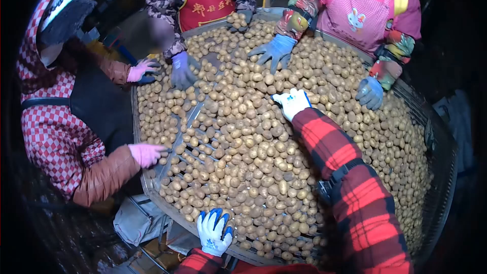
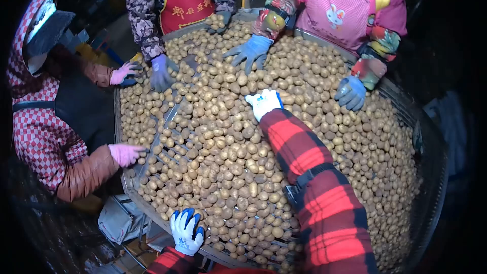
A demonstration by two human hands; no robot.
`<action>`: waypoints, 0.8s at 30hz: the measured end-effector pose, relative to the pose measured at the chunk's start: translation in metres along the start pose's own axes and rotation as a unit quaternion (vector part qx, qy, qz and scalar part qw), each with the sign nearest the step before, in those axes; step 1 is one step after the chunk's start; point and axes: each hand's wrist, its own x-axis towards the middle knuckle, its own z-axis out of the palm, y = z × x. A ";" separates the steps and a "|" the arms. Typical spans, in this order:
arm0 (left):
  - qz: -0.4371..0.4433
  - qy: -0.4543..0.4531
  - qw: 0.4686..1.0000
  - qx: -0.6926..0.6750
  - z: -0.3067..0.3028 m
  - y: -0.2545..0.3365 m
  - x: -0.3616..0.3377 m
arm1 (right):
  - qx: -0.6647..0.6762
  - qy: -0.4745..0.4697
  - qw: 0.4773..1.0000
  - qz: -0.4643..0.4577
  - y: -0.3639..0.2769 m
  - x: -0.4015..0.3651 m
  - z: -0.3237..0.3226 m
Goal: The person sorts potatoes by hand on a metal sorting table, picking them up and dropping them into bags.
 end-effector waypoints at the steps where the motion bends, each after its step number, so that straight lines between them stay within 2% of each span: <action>1: 0.003 0.000 1.000 -0.007 0.000 0.001 -0.003 | 0.005 -0.011 1.000 -0.006 0.000 -0.004 -0.003; 3: 0.001 -0.003 1.000 -0.015 0.003 0.001 -0.005 | 0.024 0.006 1.000 -0.007 0.010 0.001 0.017; 5: 0.002 -0.004 1.000 -0.019 0.001 -0.002 -0.004 | 0.119 0.107 0.987 0.002 0.013 0.010 0.034; 6: 0.000 -0.005 1.000 -0.021 0.001 -0.002 -0.004 | 0.116 0.099 0.988 0.032 0.003 0.021 0.035; 9: -0.002 0.008 0.999 -0.037 0.002 -0.004 -0.004 | 0.162 0.110 0.980 0.035 0.018 -0.012 0.036; 11: -0.004 0.016 0.999 -0.044 0.002 -0.005 -0.004 | 0.235 0.189 0.954 0.001 0.027 -0.047 0.047; 13: 0.009 0.033 0.999 -0.041 0.004 -0.006 -0.005 | 0.254 0.187 0.949 0.022 0.025 -0.097 0.036; 18: 0.010 0.042 0.998 -0.055 0.007 -0.009 -0.008 | 0.172 0.220 0.959 -0.045 0.016 -0.209 0.017; 19: 0.010 0.048 0.997 -0.055 0.007 -0.009 -0.007 | 0.189 0.258 0.947 -0.039 0.008 -0.227 0.009; 21: 0.015 0.057 0.995 -0.079 0.006 -0.008 -0.009 | 0.248 0.260 0.933 0.004 -0.018 -0.263 -0.016; 22: 0.030 0.070 0.995 -0.056 0.009 -0.010 -0.011 | 0.406 0.203 0.889 0.067 -0.043 -0.279 -0.020; 23: 0.044 0.078 0.995 -0.051 0.006 -0.007 -0.011 | 0.549 0.138 0.814 0.127 -0.072 -0.290 -0.030; 24: 0.054 0.078 0.994 -0.047 0.005 -0.004 -0.012 | 0.674 -0.011 0.712 0.196 -0.095 -0.304 -0.050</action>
